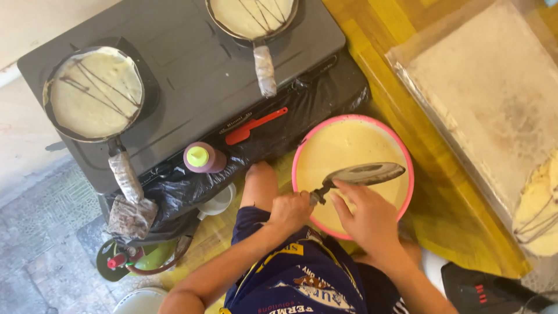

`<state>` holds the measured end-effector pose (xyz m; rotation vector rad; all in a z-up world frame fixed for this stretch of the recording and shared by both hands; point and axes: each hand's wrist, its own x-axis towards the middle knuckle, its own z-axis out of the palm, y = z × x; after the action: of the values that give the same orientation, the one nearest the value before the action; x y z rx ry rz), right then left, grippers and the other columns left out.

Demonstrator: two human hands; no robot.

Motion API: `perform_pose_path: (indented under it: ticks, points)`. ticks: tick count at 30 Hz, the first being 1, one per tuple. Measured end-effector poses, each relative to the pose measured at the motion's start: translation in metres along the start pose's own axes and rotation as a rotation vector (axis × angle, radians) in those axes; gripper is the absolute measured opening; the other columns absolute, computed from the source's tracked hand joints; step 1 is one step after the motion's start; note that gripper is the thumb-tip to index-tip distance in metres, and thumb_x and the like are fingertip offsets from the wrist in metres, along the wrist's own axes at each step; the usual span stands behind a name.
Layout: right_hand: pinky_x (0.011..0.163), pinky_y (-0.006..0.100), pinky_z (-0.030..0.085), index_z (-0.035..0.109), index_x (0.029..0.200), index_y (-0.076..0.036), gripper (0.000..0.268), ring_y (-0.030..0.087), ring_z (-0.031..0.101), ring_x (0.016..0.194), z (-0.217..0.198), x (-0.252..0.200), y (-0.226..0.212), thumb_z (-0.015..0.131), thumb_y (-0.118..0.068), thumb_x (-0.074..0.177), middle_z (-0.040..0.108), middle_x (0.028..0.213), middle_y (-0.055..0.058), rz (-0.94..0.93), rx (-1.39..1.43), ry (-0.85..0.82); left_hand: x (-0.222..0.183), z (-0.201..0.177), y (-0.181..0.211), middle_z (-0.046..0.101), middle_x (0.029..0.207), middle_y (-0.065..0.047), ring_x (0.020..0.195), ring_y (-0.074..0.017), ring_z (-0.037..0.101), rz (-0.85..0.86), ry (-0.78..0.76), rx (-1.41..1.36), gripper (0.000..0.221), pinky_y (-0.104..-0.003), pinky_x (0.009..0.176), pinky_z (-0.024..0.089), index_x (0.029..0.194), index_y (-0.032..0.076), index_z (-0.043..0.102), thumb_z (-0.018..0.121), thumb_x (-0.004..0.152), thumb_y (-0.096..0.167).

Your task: Preparing and cooking crepes by pouring batter into a pan and stacking the finished products.

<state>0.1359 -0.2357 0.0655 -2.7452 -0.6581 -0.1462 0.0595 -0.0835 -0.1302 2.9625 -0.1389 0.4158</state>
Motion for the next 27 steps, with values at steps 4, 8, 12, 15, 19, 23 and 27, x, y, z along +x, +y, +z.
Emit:
perform_pose_path:
  ticks: [4, 8, 12, 15, 19, 23, 27]
  points:
    - [0.078, 0.035, 0.061, 0.077, 0.117, -0.021, 0.035, 0.021, 0.076, 0.087, 0.035, 0.126, -0.032, 0.065, -0.047, 0.097, 0.079, 0.099, 0.001, -0.009, 0.205, -0.148, 0.011, -0.031, -0.012, 0.065, 0.066, -0.006, 0.062, -0.0309, 0.072, -0.233, -0.388, -0.357, 0.035, -0.048, 0.053, 0.055, 0.085, 0.013, 0.061, 0.064, 0.094, 0.047]
    - [0.096, 0.051, 0.057, 0.050, 0.148, -0.007, 0.071, 0.040, 0.068, 0.115, 0.097, 0.225, -0.071, 0.050, -0.060, 0.100, 0.065, 0.128, 0.028, 0.440, 0.827, -0.440, -0.008, -0.017, -0.013, 0.069, 0.069, -0.015, 0.069, -0.0374, 0.072, -0.527, -0.652, -0.859, 0.049, -0.047, 0.062, 0.056, 0.085, 0.005, 0.066, 0.066, 0.094, 0.053]
    - [0.067, 0.042, 0.064, 0.057, 0.127, -0.011, 0.076, 0.030, 0.077, 0.082, 0.127, 0.280, -0.105, 0.068, -0.070, 0.080, 0.074, 0.108, 0.020, 0.777, 1.611, -0.716, -0.027, -0.031, 0.007, 0.062, 0.053, -0.009, 0.037, -0.0180, 0.059, -1.022, -0.866, -1.619, 0.042, -0.029, 0.036, 0.049, 0.086, 0.005, 0.066, 0.076, 0.101, 0.043]
    - [0.040, 0.026, 0.036, 0.069, 0.117, -0.018, 0.043, 0.012, 0.054, 0.046, 0.165, 0.303, -0.107, 0.074, -0.047, 0.086, 0.058, 0.068, 0.001, 0.803, 1.727, -0.657, 0.001, -0.068, 0.000, 0.063, 0.054, -0.012, 0.034, -0.0175, 0.058, -1.117, -0.716, -1.812, 0.039, -0.028, 0.027, 0.041, 0.087, 0.001, 0.065, 0.071, 0.103, 0.036]
    - [0.037, 0.022, 0.036, 0.071, 0.110, -0.018, 0.035, 0.010, 0.054, 0.043, 0.069, 0.298, -0.084, 0.075, -0.043, 0.087, 0.057, 0.063, 0.000, 0.725, 1.749, -0.611, 0.073, -0.059, -0.053, 0.062, 0.052, -0.017, 0.035, -0.0237, 0.061, -1.116, -0.469, -1.810, 0.036, -0.032, 0.030, 0.046, 0.087, 0.003, 0.065, 0.071, 0.098, 0.036]
    - [0.037, 0.023, 0.035, 0.072, 0.116, -0.018, 0.038, 0.012, 0.049, 0.041, -0.031, 0.249, -0.015, 0.065, -0.046, 0.091, 0.050, 0.060, 0.001, 0.583, 1.732, -0.520, 0.177, -0.090, -0.124, 0.061, 0.052, -0.015, 0.035, -0.0221, 0.059, -1.050, -0.038, -1.687, 0.036, -0.032, 0.031, 0.044, 0.084, 0.003, 0.061, 0.067, 0.098, 0.035]
    - [0.037, 0.026, 0.037, 0.065, 0.134, -0.015, 0.048, 0.013, 0.044, 0.038, -0.056, 0.159, 0.080, 0.048, -0.041, 0.097, 0.044, 0.059, 0.003, 0.533, 1.694, -0.435, 0.239, -0.087, -0.176, 0.059, 0.053, -0.010, 0.036, -0.0188, 0.056, -1.058, 0.176, -1.681, 0.037, -0.030, 0.032, 0.044, 0.085, 0.003, 0.060, 0.062, 0.100, 0.037]
